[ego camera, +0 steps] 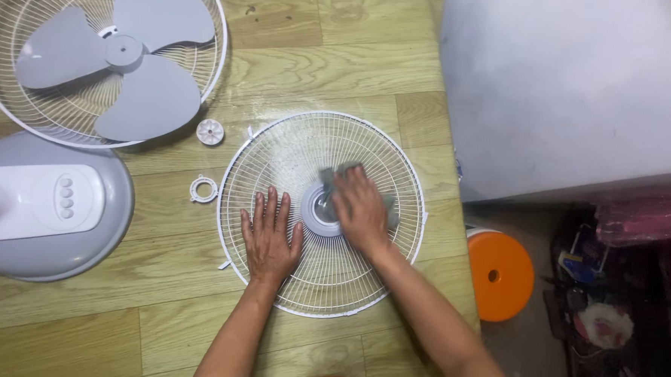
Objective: The person wipes the front fan cage with a cloth, then reassembles the fan by attaching the front cage, installing the fan blade, securing it with the blade nut, and finally attaching the rear cage.
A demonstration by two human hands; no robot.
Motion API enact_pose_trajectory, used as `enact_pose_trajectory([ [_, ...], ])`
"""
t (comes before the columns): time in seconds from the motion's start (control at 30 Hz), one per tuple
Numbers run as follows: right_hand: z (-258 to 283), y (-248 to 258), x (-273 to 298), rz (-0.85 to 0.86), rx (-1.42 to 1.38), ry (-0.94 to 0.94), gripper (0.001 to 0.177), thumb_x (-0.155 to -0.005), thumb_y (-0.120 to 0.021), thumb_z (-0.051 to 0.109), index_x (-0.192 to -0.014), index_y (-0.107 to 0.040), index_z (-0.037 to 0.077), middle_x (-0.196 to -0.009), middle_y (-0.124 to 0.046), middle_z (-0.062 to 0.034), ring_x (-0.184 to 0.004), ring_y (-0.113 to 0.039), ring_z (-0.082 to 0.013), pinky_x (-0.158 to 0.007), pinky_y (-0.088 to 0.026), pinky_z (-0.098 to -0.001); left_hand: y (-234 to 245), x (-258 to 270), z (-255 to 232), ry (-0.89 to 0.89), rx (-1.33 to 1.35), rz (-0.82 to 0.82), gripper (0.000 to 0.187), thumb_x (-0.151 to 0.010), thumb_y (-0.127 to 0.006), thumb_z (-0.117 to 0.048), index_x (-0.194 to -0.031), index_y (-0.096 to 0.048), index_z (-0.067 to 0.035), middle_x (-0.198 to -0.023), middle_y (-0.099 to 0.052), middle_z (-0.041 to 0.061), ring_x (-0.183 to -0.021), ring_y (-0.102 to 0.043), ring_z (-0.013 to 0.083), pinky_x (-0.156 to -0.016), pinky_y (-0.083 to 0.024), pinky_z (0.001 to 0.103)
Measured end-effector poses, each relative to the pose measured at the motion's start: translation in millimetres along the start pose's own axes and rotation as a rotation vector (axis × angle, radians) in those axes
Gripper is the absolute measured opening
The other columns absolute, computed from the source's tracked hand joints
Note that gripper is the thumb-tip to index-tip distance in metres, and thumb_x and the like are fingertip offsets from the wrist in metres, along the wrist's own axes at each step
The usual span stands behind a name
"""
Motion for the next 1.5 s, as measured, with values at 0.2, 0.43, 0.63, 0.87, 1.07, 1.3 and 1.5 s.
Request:
enact_pose_trajectory([
  [0.2,-35.2,14.9,-18.9,-0.009,0.156,-0.127,0.052,-0.105,-0.045,0.04,-0.147,-0.053,0.009,-0.151,-0.048,-0.0249,-0.149,-0.036,-0.0427,-0.121,-0.022,-0.059,4.7,-0.8,-2.3,-0.02,0.028,-0.019,0.066,-0.099,-0.043,-0.047,-0.157,-0.035,-0.018,-0.169,-0.02,0.008,-0.156,-0.014,0.0292,-0.124,-0.002,0.057],
  [0.43,-113.7,30.6,-52.9,-0.023,-0.027,-0.627,0.054,-0.101,-0.047,0.044,-0.135,-0.06,0.005,-0.133,-0.063,-0.0221,-0.124,-0.058,-0.0408,-0.105,-0.045,-0.0488,8.9,-1.1,-3.9,-0.018,0.042,-0.036,0.066,-0.099,-0.044,-0.045,-0.158,-0.035,-0.017,-0.169,-0.022,0.008,-0.157,-0.016,0.0293,-0.126,-0.003,0.057],
  [0.63,13.3,-12.5,30.1,-0.132,0.094,-0.08,0.048,-0.108,-0.048,0.03,-0.149,-0.055,0.007,-0.152,-0.052,-0.0224,-0.147,-0.038,-0.0415,-0.12,-0.027,-0.058,5.3,0.4,-0.8,-0.009,0.038,-0.025,0.066,-0.1,-0.043,-0.045,-0.159,-0.035,-0.017,-0.17,-0.023,0.009,-0.157,-0.015,0.0298,-0.126,-0.003,0.056],
  [0.87,-57.7,31.3,63.4,-0.213,0.059,-0.364,0.05,-0.107,-0.045,0.035,-0.151,-0.051,0.011,-0.154,-0.048,-0.0201,-0.149,-0.039,-0.0382,-0.124,-0.028,-0.0498,2.7,-1.5,1.6,-0.009,0.006,-0.01,0.066,-0.1,-0.043,-0.045,-0.159,-0.034,-0.018,-0.17,-0.022,0.009,-0.157,-0.013,0.029,-0.126,-0.002,0.055],
  [1.07,-85.5,25.9,80.3,-0.235,0.022,-0.536,0.049,-0.109,-0.042,0.036,-0.144,-0.053,0.005,-0.156,-0.043,-0.027,-0.147,-0.035,-0.0444,-0.12,-0.028,-0.0497,2.5,-1.9,0.4,-0.014,0.001,-0.009,0.067,-0.1,-0.042,-0.046,-0.16,-0.032,-0.018,-0.17,-0.02,0.008,-0.157,-0.012,0.0281,-0.126,-0.002,0.055],
  [1.3,17.0,-15.2,77.4,-0.07,0.015,-0.023,0.054,-0.107,-0.039,0.032,-0.15,-0.051,0.002,-0.154,-0.048,-0.0214,-0.147,-0.036,-0.0419,-0.122,-0.022,-0.0565,6.5,-2.1,-4.3,-0.039,-0.005,-0.036,0.067,-0.099,-0.045,-0.043,-0.159,-0.033,-0.014,-0.17,-0.02,0.011,-0.157,-0.013,0.0308,-0.125,-0.003,0.057],
  [1.5,-12.4,-21.2,-83.4,-0.214,0.031,-0.114,0.04,-0.105,-0.049,0.025,-0.135,-0.062,0.001,-0.139,-0.06,-0.0226,-0.139,-0.046,-0.0406,-0.117,-0.033,-0.0551,9.7,-1.3,-4.9,-0.05,0.017,-0.058,0.066,-0.099,-0.049,-0.042,-0.158,-0.035,-0.015,-0.168,-0.023,0.01,-0.156,-0.017,0.03,-0.125,-0.006,0.057],
])
Point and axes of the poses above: each hand's wrist, its own x-axis away from the middle knuckle, its own y-axis out of the back of the hand, z = x × y, the point moved 6 cm from there along -x, towards the middle knuckle
